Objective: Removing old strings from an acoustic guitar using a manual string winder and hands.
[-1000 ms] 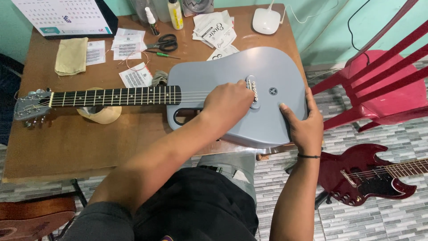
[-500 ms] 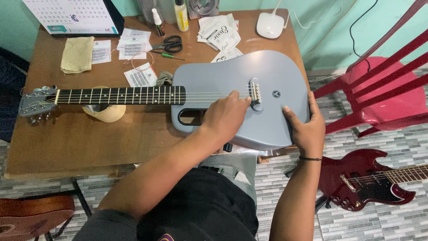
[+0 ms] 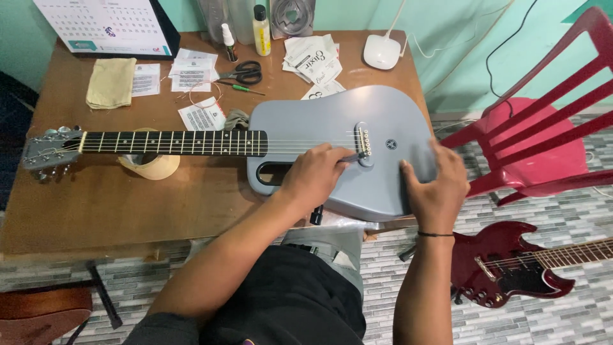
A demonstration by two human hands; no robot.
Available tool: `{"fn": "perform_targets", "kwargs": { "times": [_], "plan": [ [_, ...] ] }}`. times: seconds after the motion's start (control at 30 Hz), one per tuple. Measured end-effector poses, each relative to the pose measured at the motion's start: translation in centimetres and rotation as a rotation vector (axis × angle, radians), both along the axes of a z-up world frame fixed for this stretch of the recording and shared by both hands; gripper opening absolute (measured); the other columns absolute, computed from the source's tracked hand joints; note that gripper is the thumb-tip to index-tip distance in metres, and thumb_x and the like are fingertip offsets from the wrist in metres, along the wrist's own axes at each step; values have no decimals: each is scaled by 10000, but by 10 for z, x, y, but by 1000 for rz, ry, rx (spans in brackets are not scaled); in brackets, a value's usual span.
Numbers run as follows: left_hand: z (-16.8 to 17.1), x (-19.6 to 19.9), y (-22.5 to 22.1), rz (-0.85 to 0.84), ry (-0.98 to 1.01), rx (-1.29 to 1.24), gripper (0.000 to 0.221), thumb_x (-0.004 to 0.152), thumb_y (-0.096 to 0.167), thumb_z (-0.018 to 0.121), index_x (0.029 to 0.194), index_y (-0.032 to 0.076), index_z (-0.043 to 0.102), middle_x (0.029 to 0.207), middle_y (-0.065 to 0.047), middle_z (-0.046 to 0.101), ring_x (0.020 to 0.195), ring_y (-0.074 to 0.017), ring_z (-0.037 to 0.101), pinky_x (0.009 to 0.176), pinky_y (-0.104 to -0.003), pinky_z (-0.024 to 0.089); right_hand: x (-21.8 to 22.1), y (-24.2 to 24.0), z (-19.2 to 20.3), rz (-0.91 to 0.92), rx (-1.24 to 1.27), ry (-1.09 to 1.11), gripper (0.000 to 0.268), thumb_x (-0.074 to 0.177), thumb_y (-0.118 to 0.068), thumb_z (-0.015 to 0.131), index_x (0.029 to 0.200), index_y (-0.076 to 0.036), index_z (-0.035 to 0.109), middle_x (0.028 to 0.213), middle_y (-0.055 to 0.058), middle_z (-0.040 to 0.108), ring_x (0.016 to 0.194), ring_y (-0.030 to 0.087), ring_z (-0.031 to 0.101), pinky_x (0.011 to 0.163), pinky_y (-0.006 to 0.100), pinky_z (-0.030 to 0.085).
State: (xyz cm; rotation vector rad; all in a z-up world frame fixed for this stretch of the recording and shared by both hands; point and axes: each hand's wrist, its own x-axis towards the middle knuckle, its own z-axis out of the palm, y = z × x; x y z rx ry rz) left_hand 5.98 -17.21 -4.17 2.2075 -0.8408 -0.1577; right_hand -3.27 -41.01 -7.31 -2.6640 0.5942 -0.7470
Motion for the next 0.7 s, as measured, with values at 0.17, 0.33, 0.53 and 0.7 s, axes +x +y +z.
{"fn": "perform_targets", "kwargs": {
  "times": [0.17,0.33,0.53,0.7],
  "plan": [
    [5,1,12,31,19,10,264,1035,164,587,1261,99,707,917,-147,677,841,-352,759,692,-431,639,16,21,16,274,105,13,259,862,-338,845,1110,-285,791,930,-13,736,831,246,721,756,365,523],
    [3,8,12,15,32,36,261,1041,175,581,1261,114,707,941,-147,681,875,-348,756,724,-440,636,30,32,17,247,213,155,181,843,-361,838,1020,-350,801,873,-89,749,796,180,722,721,300,544],
    [-5,10,0,-43,-103,102,231,1024,158,592,1216,96,703,921,-148,662,815,-387,752,686,-483,638,31,44,29,308,271,132,118,915,-166,770,1026,-191,803,879,47,738,794,264,722,717,359,573],
    [-19,16,-1,-11,-68,83,242,1036,214,572,1239,110,652,961,-103,635,856,-363,756,703,-471,635,36,37,3,390,-4,80,73,944,-150,714,1012,-124,704,867,65,633,806,319,701,711,459,567]
  ]
}}
